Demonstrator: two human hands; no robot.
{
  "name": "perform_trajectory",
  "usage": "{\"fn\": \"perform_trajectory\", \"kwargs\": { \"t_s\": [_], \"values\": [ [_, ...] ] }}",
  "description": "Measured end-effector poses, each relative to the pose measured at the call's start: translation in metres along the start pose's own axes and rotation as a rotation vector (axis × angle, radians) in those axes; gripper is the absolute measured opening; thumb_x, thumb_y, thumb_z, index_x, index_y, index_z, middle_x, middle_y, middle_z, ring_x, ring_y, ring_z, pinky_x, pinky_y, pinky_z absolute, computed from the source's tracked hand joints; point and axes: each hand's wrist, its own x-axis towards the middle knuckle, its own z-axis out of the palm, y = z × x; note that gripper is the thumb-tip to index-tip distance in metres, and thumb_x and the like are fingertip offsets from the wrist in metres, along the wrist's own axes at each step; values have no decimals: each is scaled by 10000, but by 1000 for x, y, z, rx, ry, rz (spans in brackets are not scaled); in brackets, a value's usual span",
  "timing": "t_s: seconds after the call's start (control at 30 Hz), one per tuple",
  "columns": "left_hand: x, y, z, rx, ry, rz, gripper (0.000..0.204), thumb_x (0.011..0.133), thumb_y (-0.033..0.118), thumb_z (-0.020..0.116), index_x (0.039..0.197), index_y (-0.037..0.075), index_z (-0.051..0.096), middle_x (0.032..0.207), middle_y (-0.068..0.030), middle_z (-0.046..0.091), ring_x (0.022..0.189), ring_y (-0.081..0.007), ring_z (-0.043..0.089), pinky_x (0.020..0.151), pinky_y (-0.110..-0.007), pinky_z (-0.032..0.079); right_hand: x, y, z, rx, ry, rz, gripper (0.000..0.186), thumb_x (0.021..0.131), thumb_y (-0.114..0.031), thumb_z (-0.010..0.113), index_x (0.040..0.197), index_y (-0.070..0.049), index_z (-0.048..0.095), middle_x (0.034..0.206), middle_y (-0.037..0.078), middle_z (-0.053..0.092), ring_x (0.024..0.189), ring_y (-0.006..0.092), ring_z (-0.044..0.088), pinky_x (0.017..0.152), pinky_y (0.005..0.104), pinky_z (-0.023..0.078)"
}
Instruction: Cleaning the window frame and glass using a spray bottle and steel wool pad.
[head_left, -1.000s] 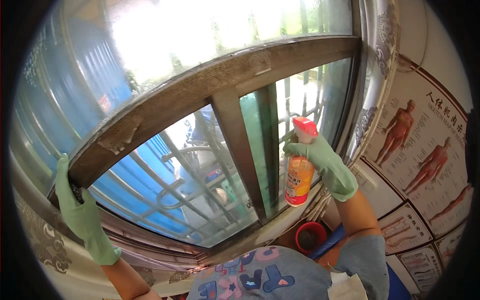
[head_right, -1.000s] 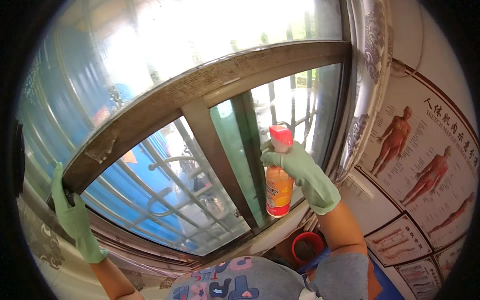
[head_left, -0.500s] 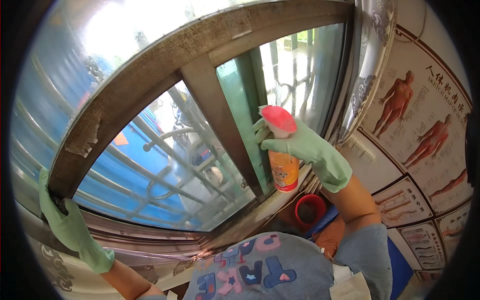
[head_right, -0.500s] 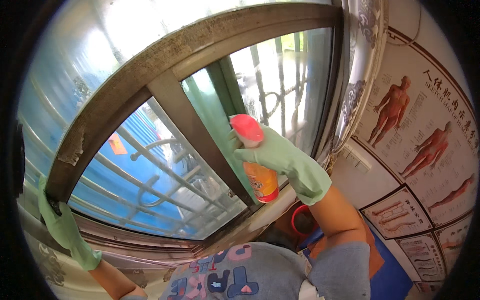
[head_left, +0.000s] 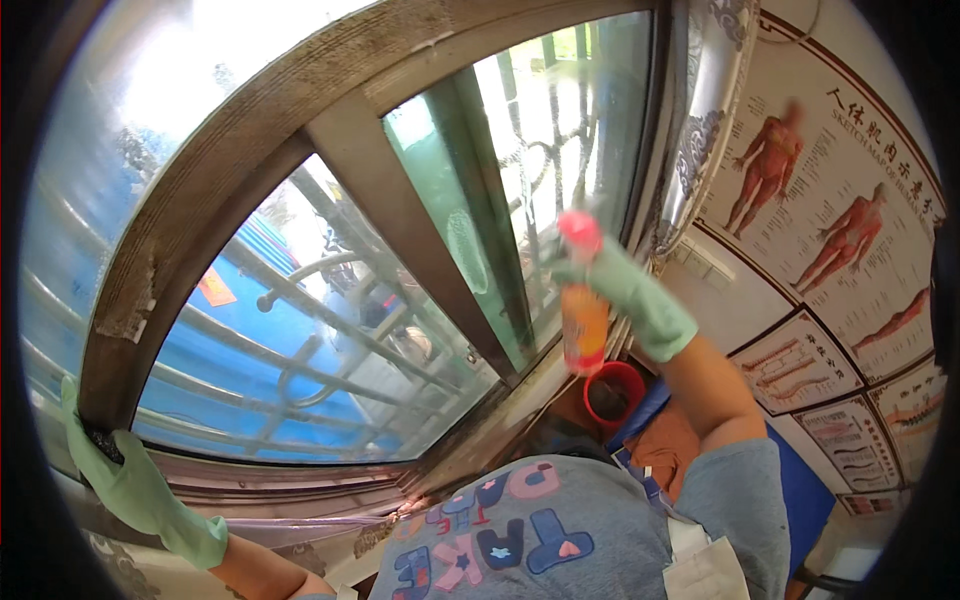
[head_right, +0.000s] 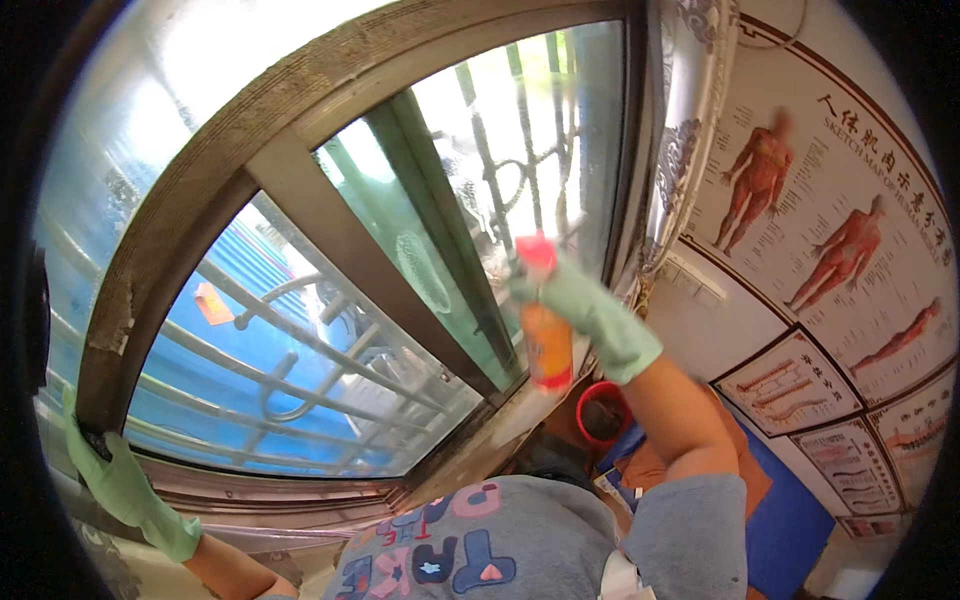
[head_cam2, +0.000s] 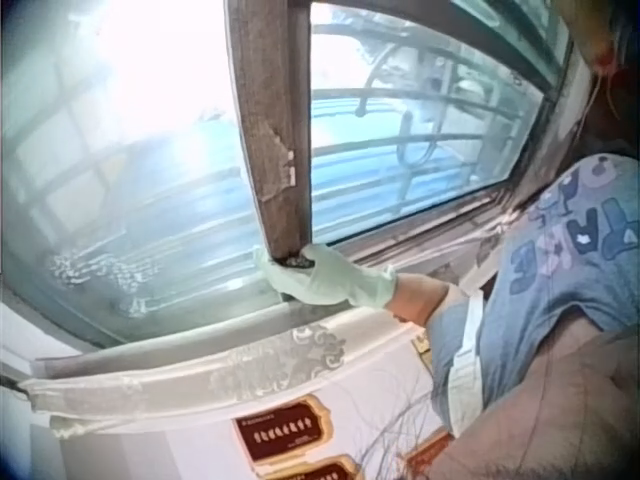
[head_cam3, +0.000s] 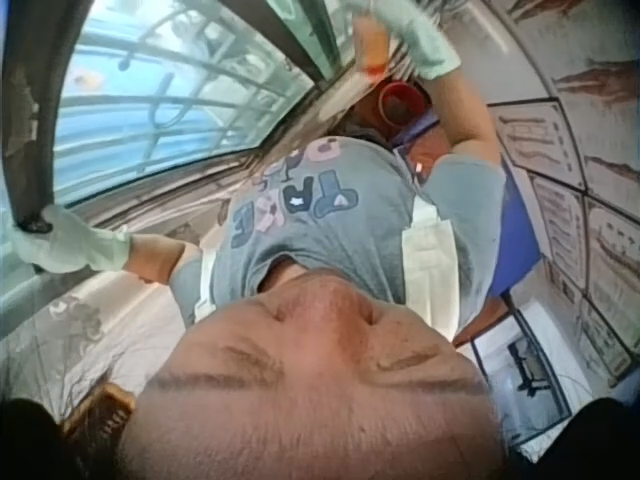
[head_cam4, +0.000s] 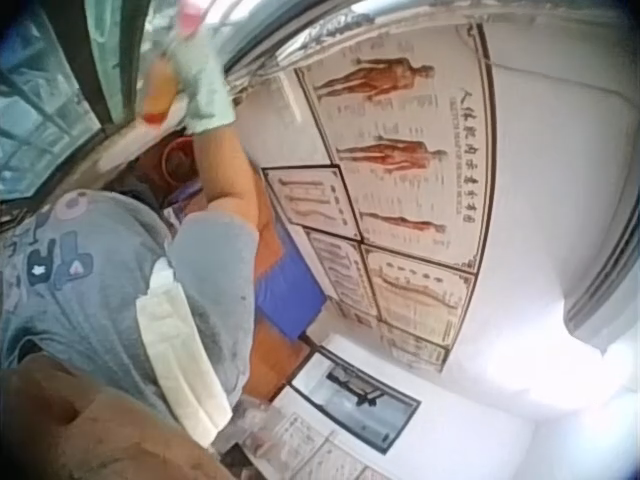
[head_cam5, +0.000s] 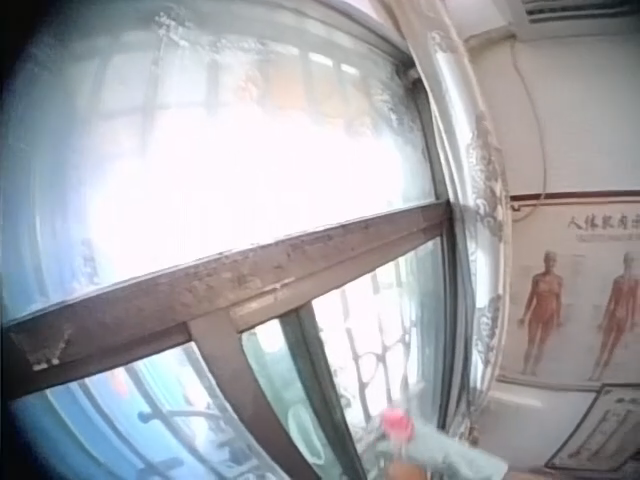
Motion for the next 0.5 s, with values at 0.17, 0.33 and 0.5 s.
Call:
{"fn": "perform_trajectory", "kwargs": {
  "t_s": [0.17, 0.33, 0.5],
  "values": [
    [-2, -31, -4, 91, 2, 66, 565, 944, 40, 564, 1503, 113, 529, 1449, -151, 593, 1291, -300, 603, 1079, -403, 465, 39, -82, -71, -28, 238, -93, 393, 809, -47, 735, 1186, 14, 646, 1061, 109, 691, 935, 217, 674, 885, 364, 547],
    [-2, -28, 3, 177, 53, 56, 556, 959, 74, 577, 1510, 124, 524, 1445, -155, 595, 1281, -304, 609, 1084, -403, 468, 51, -48, -112, -77, 346, -71, 244, 776, -14, 726, 1014, -13, 673, 839, 57, 690, 799, 172, 658, 748, 327, 526],
    [-1, -36, -4, 187, 31, 65, 537, 978, 136, 576, 1512, 120, 520, 1453, -152, 592, 1290, -301, 609, 1097, -401, 465, 28, 29, -87, -15, 338, 157, 148, 800, -30, 718, 946, -43, 696, 832, 56, 695, 771, 168, 666, 722, 321, 534]
  ]
}}
